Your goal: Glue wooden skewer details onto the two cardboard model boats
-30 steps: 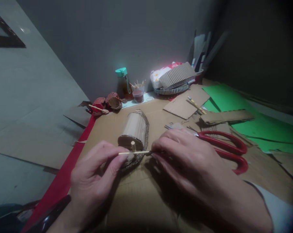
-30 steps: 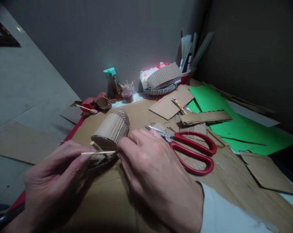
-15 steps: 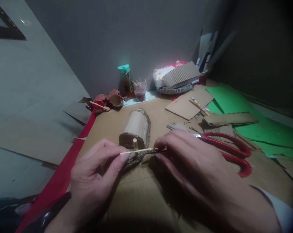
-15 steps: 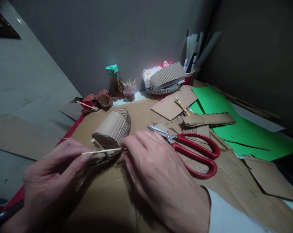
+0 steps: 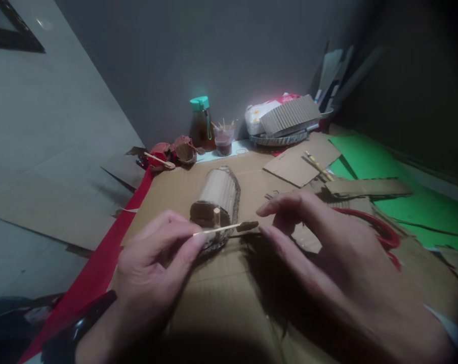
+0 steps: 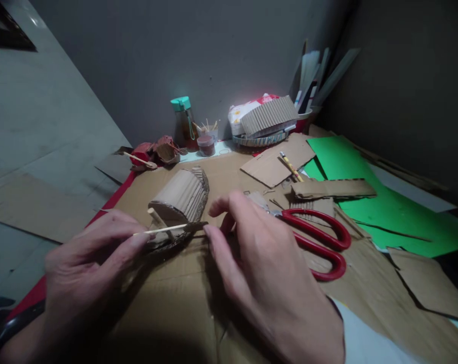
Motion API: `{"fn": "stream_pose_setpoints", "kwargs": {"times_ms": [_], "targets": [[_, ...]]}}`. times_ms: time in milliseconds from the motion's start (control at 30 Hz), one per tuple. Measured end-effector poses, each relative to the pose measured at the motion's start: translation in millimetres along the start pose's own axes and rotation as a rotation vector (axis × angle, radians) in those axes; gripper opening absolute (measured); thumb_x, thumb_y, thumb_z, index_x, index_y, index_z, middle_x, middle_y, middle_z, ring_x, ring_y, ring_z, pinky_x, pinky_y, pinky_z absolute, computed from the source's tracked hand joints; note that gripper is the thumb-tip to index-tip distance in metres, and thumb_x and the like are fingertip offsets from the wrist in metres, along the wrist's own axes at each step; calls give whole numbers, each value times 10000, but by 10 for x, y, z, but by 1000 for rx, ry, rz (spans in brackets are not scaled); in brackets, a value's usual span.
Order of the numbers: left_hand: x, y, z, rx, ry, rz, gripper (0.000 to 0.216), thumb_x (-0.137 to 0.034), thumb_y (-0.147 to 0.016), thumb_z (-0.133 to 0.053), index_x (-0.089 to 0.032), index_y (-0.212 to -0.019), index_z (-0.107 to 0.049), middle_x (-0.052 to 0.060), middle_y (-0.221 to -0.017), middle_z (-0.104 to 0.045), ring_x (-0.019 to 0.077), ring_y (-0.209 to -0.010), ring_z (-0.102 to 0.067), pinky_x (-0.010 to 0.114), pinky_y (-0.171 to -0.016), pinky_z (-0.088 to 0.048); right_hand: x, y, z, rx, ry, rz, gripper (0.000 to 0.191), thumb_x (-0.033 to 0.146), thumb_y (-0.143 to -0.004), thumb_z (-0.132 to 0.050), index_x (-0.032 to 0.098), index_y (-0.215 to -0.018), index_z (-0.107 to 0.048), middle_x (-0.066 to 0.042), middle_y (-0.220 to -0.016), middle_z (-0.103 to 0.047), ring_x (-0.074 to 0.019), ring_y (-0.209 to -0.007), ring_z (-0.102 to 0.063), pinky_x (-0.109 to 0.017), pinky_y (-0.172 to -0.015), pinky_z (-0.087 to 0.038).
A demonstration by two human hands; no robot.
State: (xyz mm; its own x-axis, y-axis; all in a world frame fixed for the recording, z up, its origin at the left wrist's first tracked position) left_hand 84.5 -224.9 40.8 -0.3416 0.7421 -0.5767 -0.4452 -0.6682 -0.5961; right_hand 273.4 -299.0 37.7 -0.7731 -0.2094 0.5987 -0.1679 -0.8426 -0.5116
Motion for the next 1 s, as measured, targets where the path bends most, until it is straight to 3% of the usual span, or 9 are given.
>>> {"fn": "stream_pose_setpoints", "kwargs": {"times_ms": [200,400,600,767,900,1000], "targets": [[24,5,1,-1,-6,-29,153,-76,-845,-651,-217,-794,-685,-44,-751,-617,96,-662,-558,252,-560,-434,-30,12,148,-240,-85,-31,103,306,-873,-630,219,-856,-578,1,-781,-630,-140,-634,-595,-276,-538,-454],[11,0,-7,-4,-13,-37,145,-79,-844,-654,-213,-791,-678,-47,-738,-599,93,-650,-550,256,-558,-420,-96,53,299,-432,-129,-161,155,373,-831,-680,254,-803,-584,-15,-795,-645,-181,-660,-622,-310,-526,-481],[1,16,2,5,-34,-33,147,-93,-850,-649,-227,-792,-663,-43,-743,-594,104,-653,-542,268,-564,-417,-66,84,365,-452,-42,-143,107,365,-864,-695,272,-845,-647,25,-752,-647,-136,-574,-626,-292,-527,-496],[10,23,-17,11,-9,-15,157,-118,-870,-626,-247,-782,-648,-20,-731,-572,124,-632,-530,285,-520,-383,10,75,399,-394,-50,-24,85,299,-900,-661,250,-833,-641,51,-668,-627,-77,-552,-607,-200,-494,-473],[2,24,-29,24,-3,-18,149,-132,-868,-628,-241,-767,-642,-15,-713,-558,127,-595,-520,289,-499,-368,39,82,417,-328,-44,59,177,235,-951,-539,223,-782,-590,50,-582,-514,-61,-450,-464,-215,-452,-384],[-10,19,-25,39,6,-32,133,-137,-862,-636,-224,-762,-644,-19,-707,-557,122,-589,-519,286,-505,-370,74,75,365,-222,-9,128,333,198,-982,-443,220,-650,-459,51,-532,-368,-79,-424,-343,-254,-442,-299]]}}
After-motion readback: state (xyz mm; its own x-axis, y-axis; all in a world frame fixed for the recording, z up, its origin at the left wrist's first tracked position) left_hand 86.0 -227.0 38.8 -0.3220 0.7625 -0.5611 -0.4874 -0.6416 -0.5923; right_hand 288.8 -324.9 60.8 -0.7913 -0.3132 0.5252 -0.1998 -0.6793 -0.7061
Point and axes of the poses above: each hand's wrist, its own y-axis away from the middle knuckle, its own z-axis out of the back of the hand, x = y × z, the point moved 5 cm from there along -y, towards the middle knuckle
